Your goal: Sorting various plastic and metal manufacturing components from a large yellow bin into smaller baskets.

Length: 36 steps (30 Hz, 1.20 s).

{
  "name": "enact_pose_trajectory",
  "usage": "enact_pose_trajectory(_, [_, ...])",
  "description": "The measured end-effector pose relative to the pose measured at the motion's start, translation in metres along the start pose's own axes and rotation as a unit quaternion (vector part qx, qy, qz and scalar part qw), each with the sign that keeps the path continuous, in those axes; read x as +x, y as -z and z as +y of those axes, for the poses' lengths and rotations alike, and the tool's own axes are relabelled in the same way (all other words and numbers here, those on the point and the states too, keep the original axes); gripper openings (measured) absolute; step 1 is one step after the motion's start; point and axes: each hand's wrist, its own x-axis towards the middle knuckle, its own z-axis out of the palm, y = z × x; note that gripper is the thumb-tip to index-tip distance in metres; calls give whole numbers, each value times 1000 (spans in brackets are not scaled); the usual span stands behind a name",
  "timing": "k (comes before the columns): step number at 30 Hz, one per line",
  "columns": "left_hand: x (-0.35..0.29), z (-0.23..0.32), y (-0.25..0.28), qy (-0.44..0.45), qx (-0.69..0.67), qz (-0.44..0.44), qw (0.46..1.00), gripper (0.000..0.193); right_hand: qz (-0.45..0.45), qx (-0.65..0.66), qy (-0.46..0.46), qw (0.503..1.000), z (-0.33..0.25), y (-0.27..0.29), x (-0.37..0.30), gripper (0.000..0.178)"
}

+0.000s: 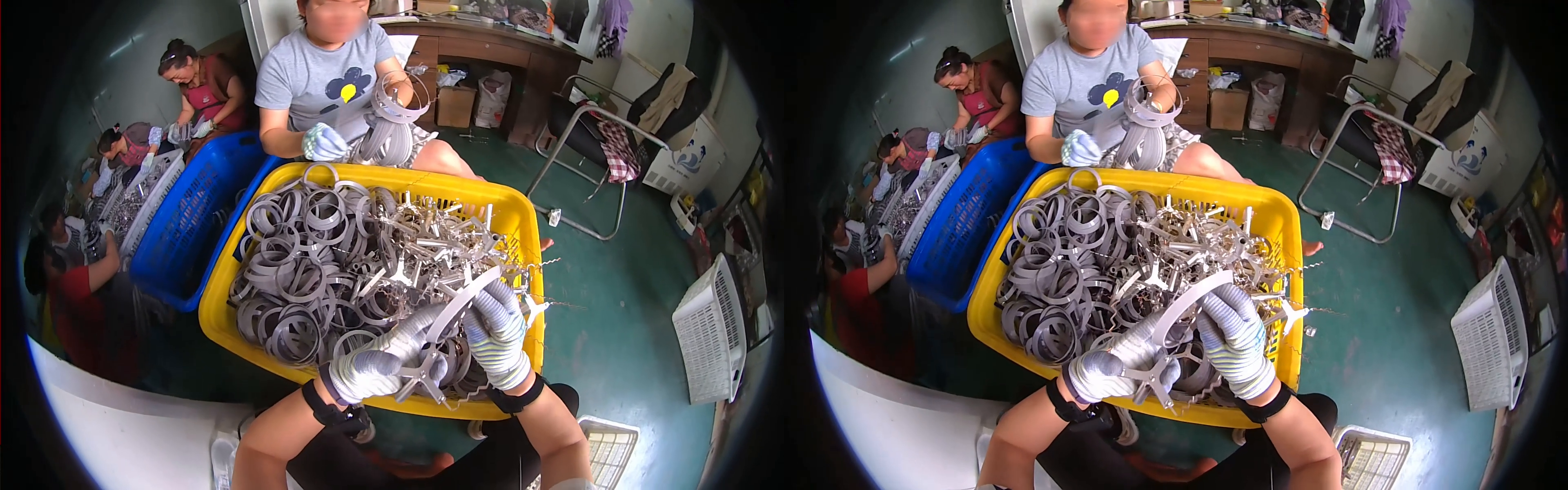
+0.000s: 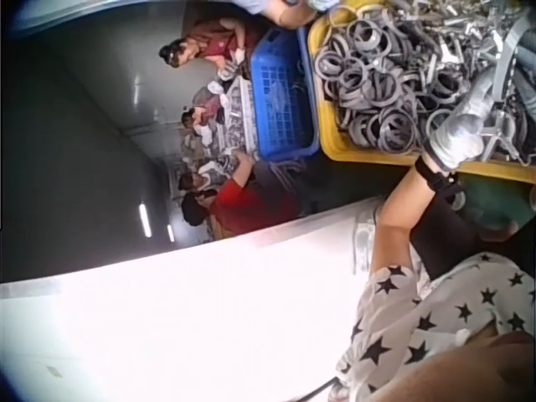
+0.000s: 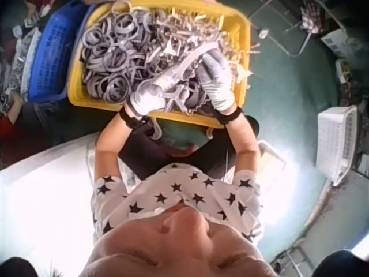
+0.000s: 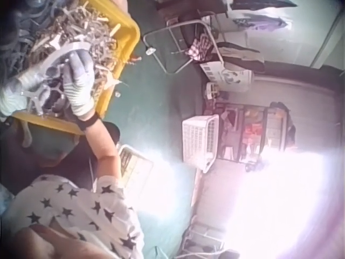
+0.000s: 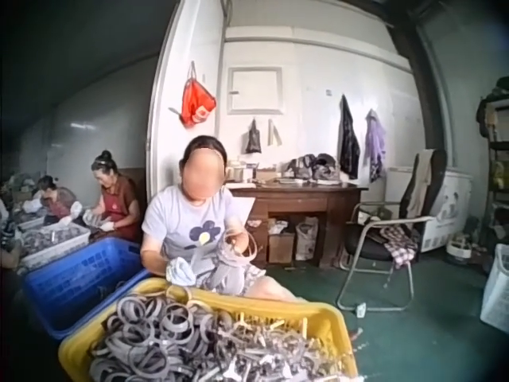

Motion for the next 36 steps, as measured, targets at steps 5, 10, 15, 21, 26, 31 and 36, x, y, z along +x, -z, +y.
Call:
enact_pose_trajectory(5, [-2,2,11,-10,-94,-11,995,103,-22,19,-48,998,-5,10,17,21])
enact_pose_trajectory(10, [-11,3,26,-51,-137,1,989,97,122,257,-275,918,-10,10,20,30])
enact_pose_trajectory(15, [-7,6,21,-29,-128,-16,991,97,-180,384,-504,752,8,13,8,35])
enact_pose_trajectory(21, [-8,0,19,4,-64,-3,998,101,-137,398,-500,757,-2,-2,3,36])
enact_pose_trajectory(26, [-1,-2,14,21,-16,-19,999,111,-124,447,-514,722,21,3,-1,31])
enact_pose_trajectory(31, [-8,-8,30,54,43,-18,997,116,-130,240,-386,881,-10,18,23,30])
enact_pose_trajectory(36, [-2,-8,26,46,29,-69,996,106,64,257,-406,875,17,38,33,31])
